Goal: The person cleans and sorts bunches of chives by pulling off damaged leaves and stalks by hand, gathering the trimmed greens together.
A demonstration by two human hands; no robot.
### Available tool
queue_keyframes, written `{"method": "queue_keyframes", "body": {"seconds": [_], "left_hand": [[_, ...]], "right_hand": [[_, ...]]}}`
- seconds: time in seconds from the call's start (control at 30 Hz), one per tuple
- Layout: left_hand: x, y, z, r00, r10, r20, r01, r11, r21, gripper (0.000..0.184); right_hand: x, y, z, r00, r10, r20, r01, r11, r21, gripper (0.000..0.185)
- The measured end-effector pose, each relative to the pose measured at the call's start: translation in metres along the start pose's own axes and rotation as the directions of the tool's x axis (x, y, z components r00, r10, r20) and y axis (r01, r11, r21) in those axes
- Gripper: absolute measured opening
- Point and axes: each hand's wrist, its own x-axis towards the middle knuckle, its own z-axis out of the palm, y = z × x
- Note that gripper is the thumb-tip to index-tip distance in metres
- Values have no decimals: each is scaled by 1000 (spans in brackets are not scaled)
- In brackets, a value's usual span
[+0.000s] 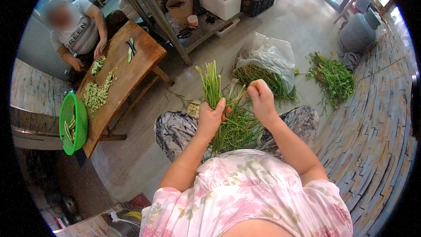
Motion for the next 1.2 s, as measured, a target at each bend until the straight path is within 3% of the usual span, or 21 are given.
{"method": "queue_keyframes", "body": {"seconds": [0.07,0.2,0.3,0.4,0.5,0.63,0.77,0.87,0.97,1.0,1.1,1.2], "left_hand": [[0,-1,0,1000,-7,0,7,1000,-10,26],[0,2,2,997,-69,-31,67,997,-45,23],[1,-2,1,997,-78,-16,76,993,-92,21],[0,3,3,995,-94,-31,89,985,-146,20],[-1,8,5,997,-77,-26,73,989,-130,20],[0,4,5,998,-50,50,53,997,-64,21],[-6,12,10,995,-29,92,27,999,25,17],[-4,17,11,990,-118,-74,103,978,-182,22],[16,2,-15,986,-57,-154,9,954,-300,20],[14,16,-20,969,-126,-213,27,910,-414,15],[23,17,-54,948,-108,-300,-27,911,-412,11],[22,23,-51,967,66,-245,-125,964,-233,12]], "right_hand": [[2,14,-5,983,184,1,-181,965,190,15],[4,2,-18,936,352,29,-282,693,664,20],[3,6,-29,960,269,71,-238,664,709,22],[-5,13,-39,925,161,343,-354,694,627,20],[-8,4,-28,910,236,340,-320,923,216,15],[7,-19,-18,924,245,293,-342,872,351,14],[11,-16,-4,882,198,429,-383,830,405,10],[13,-17,-4,869,235,436,-447,751,485,8],[13,-13,-11,846,301,441,-523,629,575,9],[14,-11,-15,843,307,442,-531,608,591,9],[15,-6,-20,842,315,438,-536,584,610,12],[15,-7,-18,830,325,454,-552,592,587,13]]}}
